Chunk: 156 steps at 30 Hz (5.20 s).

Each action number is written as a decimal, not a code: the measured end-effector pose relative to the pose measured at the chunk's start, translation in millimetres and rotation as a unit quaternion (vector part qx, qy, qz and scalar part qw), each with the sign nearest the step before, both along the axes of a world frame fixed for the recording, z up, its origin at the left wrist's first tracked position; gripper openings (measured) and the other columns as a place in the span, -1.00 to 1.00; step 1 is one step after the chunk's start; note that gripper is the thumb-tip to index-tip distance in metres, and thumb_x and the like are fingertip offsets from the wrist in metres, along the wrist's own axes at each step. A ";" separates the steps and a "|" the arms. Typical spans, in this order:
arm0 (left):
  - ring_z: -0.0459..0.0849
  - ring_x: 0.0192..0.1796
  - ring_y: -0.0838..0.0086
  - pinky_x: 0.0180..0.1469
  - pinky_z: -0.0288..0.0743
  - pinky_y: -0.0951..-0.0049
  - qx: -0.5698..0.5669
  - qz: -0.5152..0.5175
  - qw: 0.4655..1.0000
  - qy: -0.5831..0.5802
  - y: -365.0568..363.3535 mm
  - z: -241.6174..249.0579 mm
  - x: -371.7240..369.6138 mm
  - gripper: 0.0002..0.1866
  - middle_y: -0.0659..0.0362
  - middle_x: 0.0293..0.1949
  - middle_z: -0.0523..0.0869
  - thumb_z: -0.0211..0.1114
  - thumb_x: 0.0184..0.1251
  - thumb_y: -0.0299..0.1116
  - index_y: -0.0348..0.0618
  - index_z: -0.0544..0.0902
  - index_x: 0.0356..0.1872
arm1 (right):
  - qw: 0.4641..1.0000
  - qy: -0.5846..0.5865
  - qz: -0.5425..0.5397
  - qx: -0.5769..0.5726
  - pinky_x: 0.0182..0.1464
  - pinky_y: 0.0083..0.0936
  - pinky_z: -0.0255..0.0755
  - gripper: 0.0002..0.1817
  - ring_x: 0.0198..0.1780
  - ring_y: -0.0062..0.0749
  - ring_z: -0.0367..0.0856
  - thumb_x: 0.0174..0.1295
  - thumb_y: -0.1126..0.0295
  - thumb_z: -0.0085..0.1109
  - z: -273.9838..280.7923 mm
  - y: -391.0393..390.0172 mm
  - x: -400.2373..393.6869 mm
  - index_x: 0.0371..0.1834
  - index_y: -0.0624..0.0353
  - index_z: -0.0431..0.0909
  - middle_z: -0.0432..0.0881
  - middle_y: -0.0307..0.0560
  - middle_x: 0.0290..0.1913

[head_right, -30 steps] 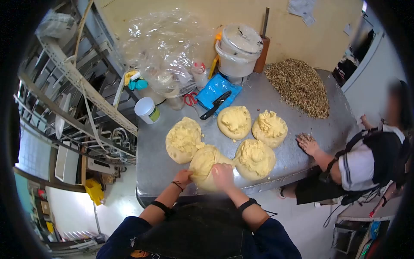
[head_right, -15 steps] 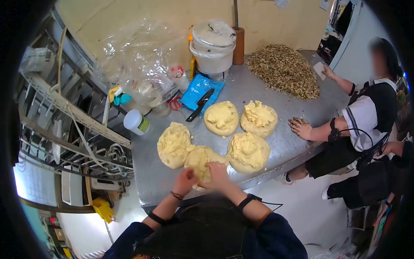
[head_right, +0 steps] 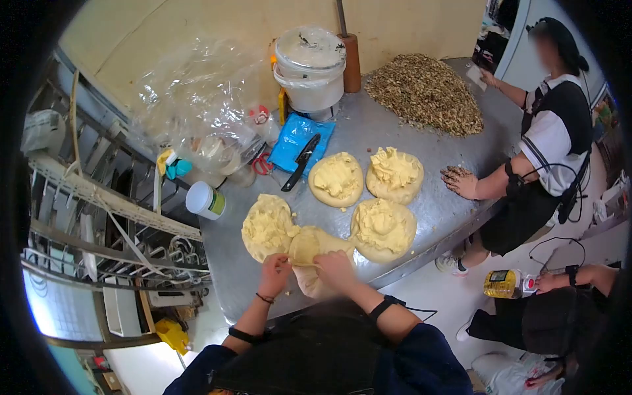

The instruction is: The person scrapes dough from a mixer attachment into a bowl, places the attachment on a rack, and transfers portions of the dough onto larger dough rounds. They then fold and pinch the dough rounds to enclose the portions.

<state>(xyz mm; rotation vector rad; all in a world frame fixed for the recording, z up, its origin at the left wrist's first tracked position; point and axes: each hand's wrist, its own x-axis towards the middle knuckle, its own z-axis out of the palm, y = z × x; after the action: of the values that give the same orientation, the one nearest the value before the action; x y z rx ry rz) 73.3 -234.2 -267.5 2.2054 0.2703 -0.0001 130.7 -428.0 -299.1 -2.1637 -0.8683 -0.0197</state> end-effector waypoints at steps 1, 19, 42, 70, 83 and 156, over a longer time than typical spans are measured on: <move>0.61 -0.26 0.31 -0.24 0.49 0.43 0.006 0.019 1.000 0.017 14.9 -28.0 2.2 -0.69 0.01 -0.16 0.60 0.27 0.18 -0.32 -0.25 0.54 -0.09 | 1.000 0.001 -0.006 -0.003 -0.22 -0.30 0.24 -0.74 -0.34 -0.16 0.46 -0.06 0.36 0.24 -1.6 0.6 -1.5 -0.24 0.08 0.54 0.51 -0.12 -0.44; 0.59 -0.09 0.34 0.16 0.28 0.24 0.306 -0.176 0.888 -0.295 41.4 -31.6 91.6 -0.77 0.22 -0.32 0.67 0.05 0.16 -0.32 -0.07 0.60 -0.20 | 0.991 0.001 -0.132 -0.017 -0.18 -0.18 0.28 -0.88 -0.34 -0.03 0.48 0.02 0.35 0.12 2.5 9.0 -23.6 -0.42 0.11 0.59 0.51 0.04 -0.52; 0.47 0.08 0.08 0.13 0.29 0.16 0.404 -0.057 0.865 -0.291 89.0 17.4 68.5 -0.57 0.00 0.03 0.55 0.14 0.17 -0.25 -0.22 0.47 0.06 | 0.987 -0.036 -0.149 -0.044 -0.25 -0.25 0.26 -0.84 -0.37 -0.08 0.44 -0.01 0.41 0.17 -5.0 14.2 -26.0 -0.32 0.12 0.51 0.47 -0.02 -0.48; 0.55 -0.16 0.36 -0.06 0.42 0.41 -0.079 -0.010 0.993 -0.085 -51.4 13.5 6.9 -0.55 0.08 -0.23 0.54 0.22 -0.01 -0.61 -0.20 0.40 -0.01 | 0.972 0.154 0.011 0.175 -0.35 -0.39 0.42 -0.85 -0.38 -0.19 0.58 0.18 0.41 0.08 11.8 -16.8 0.1 -0.21 0.19 0.43 0.58 -0.01 -0.40; 0.50 -0.15 0.19 -0.17 0.25 0.23 0.156 -0.031 0.960 -0.231 -83.3 -13.2 22.7 -0.41 0.07 -0.22 0.54 0.31 -0.13 -0.26 -0.17 0.44 0.05 | 0.985 0.145 0.091 -0.005 -0.37 -0.28 0.44 -0.74 -0.40 -0.08 0.57 0.10 0.39 0.01 78.5 -12.6 13.1 -0.16 0.19 0.30 0.54 0.06 -0.46; 0.39 -0.11 0.19 -0.06 0.19 0.20 0.176 -0.072 0.962 -0.197 -58.7 -30.5 16.4 -0.31 0.07 -0.25 0.42 0.33 -0.19 0.07 -0.17 0.45 -0.03 | 0.992 0.128 -0.022 -0.005 -0.24 -0.28 0.44 -0.76 -0.29 -0.02 0.55 -0.14 0.44 0.26 70.4 10.9 -2.2 -0.35 0.23 0.50 0.55 0.07 -0.38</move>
<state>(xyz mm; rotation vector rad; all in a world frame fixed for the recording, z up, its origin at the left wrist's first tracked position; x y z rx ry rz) 89.7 -292.9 -298.0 2.5098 -0.1242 0.4345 128.5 -417.1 -228.7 -2.1362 -0.6748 0.2359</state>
